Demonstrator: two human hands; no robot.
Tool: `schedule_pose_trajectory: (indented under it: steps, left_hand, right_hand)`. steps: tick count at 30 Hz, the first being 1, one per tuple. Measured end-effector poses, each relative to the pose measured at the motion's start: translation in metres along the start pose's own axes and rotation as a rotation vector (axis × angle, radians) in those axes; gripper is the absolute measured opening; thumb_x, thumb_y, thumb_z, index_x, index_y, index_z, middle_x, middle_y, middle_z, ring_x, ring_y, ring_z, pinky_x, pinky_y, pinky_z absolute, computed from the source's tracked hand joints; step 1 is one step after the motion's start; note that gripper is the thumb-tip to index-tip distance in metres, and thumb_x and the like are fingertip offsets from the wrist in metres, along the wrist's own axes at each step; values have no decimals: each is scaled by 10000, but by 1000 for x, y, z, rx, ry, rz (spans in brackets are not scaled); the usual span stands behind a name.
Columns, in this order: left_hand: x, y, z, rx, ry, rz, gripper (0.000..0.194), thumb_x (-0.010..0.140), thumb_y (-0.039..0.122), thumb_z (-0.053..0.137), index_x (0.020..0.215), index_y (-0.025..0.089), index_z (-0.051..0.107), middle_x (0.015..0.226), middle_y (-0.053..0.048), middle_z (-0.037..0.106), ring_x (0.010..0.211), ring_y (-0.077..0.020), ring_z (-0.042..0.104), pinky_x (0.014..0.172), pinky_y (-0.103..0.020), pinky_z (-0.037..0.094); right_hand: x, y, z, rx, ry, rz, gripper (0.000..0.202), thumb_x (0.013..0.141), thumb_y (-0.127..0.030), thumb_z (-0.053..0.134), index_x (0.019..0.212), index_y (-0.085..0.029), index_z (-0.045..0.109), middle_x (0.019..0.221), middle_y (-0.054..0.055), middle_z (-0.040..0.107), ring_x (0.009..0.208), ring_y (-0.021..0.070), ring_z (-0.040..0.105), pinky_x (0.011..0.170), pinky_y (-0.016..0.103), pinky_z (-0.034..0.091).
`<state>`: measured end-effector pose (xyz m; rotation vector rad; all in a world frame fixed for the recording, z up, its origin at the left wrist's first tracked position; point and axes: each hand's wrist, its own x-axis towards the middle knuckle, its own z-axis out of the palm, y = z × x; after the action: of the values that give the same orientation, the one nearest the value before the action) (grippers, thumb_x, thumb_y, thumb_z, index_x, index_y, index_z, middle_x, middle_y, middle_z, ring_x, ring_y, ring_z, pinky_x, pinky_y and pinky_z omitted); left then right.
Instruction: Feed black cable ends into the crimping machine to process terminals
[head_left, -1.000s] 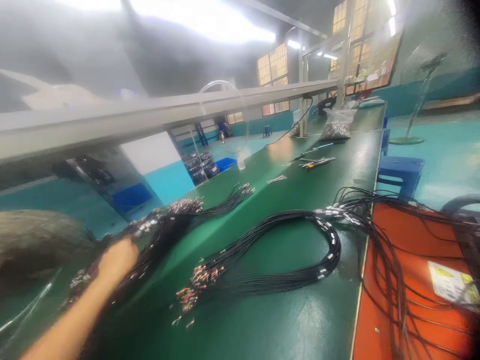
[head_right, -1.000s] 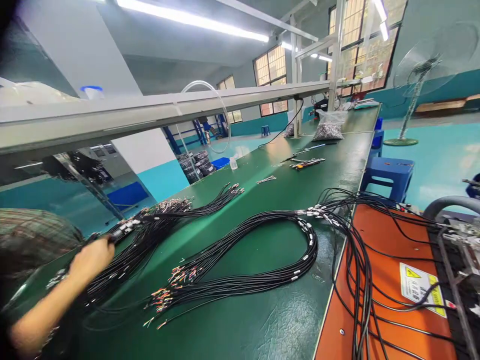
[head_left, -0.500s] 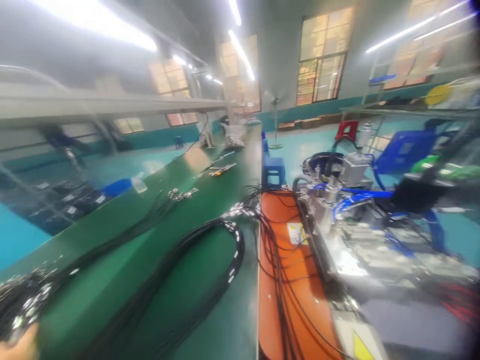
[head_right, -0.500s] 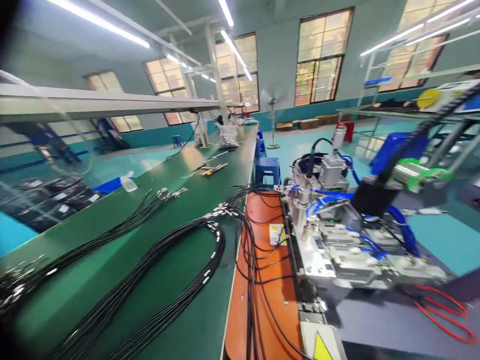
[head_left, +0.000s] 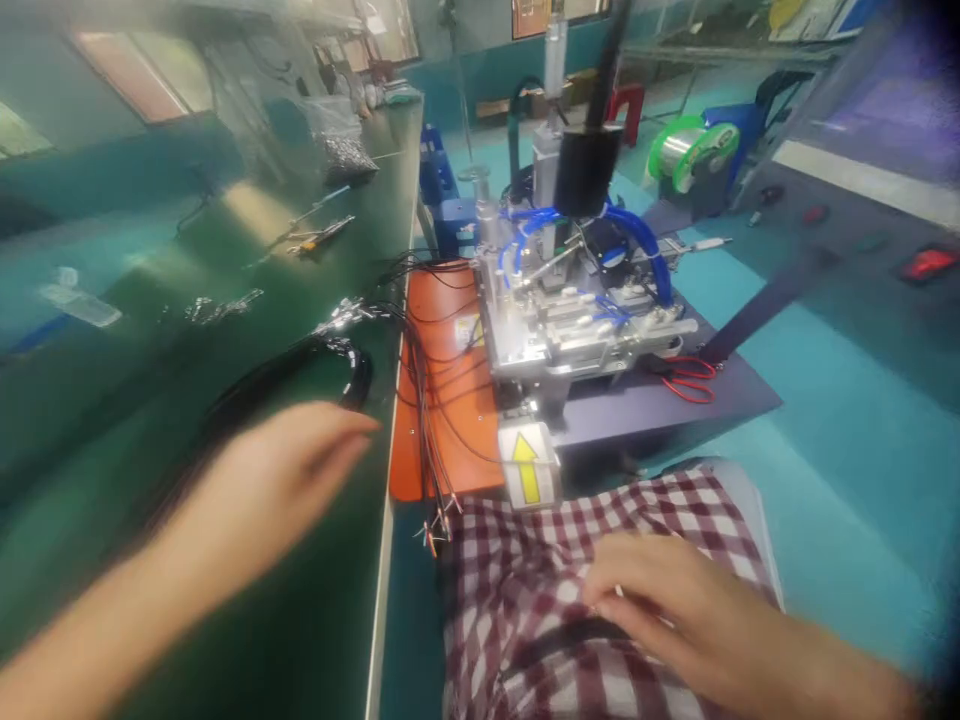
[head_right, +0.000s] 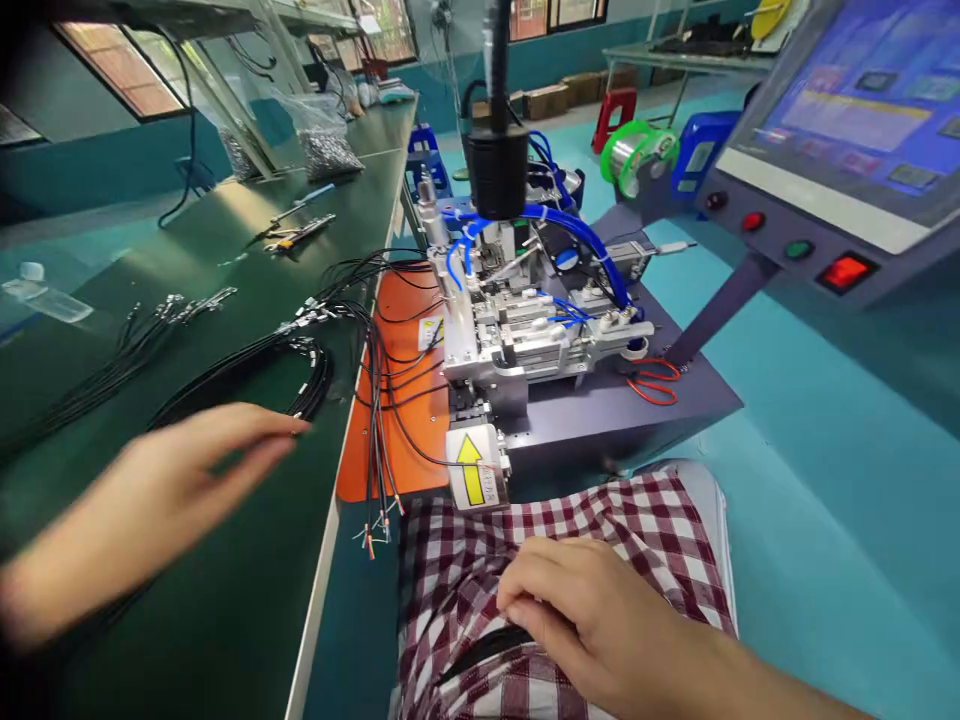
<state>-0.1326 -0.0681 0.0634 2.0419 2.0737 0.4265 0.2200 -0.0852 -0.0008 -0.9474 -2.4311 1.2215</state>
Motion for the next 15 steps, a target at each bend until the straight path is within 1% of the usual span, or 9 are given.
schedule_pose_trajectory:
  steps: [1,2,3,4,5,7,9,12,15]
  left_hand:
    - [5,27,14,8,-155,215,241,880,359,501,989,239,680,1010,-20,676,940,-218,590,875,-351,456]
    - [9,50,31,10,-240,372,233,896,312,473,1008,226,658,1010,-47,667,940,-224,578,856,-359,455]
    - [13,68,49,14,-302,456,233,908,253,447,1059,216,620,1037,-65,650,955,-229,561,844,-369,448]
    - [16,81,66,11,-315,500,218,909,204,431,1057,211,592,1028,-68,635,929,-223,550,817,-369,444]
    - [18,88,81,4,-305,511,193,904,177,432,1033,200,574,1011,-70,619,915,-223,537,807,-372,436]
    - [22,93,103,1,-298,495,126,900,166,433,923,189,555,938,-71,591,872,-229,509,762,-371,420]
    - [26,89,112,-25,-306,483,138,910,166,414,825,192,519,868,-58,558,823,-217,489,718,-349,408]
    - [28,82,110,-88,-309,467,181,941,202,382,783,202,470,815,-34,527,763,-189,477,675,-319,397]
    - [27,78,103,-184,-287,380,165,967,257,360,845,210,460,763,-5,521,666,-157,471,618,-288,392]
  right_hand:
    - [-3,4,-3,27,7,7,213,962,-184,423,958,-233,630,896,17,670,814,160,626,737,273,478]
    - [-6,9,-5,59,18,19,217,971,-198,416,955,-229,629,888,16,666,807,157,619,733,269,470]
    - [-8,14,-7,94,38,37,219,976,-210,412,939,-223,627,875,14,662,793,151,612,726,264,463]
    - [-8,21,-8,125,65,67,219,978,-223,416,915,-218,625,860,11,658,779,147,605,719,260,456]
    - [-7,27,-9,153,97,103,217,977,-228,421,898,-212,623,849,8,657,768,143,600,713,256,451]
    - [-3,38,-9,190,158,184,210,961,-232,443,857,-202,623,802,2,651,717,139,583,654,248,436]
    - [6,47,-8,212,198,235,197,942,-232,462,843,-195,629,750,-2,641,664,138,561,595,244,417]
    - [25,50,-10,223,267,264,161,915,-221,488,866,-190,639,711,-7,624,618,133,544,557,240,405]
    - [48,43,-14,221,375,272,140,904,-239,508,903,-198,642,703,-12,613,611,134,548,547,234,418]
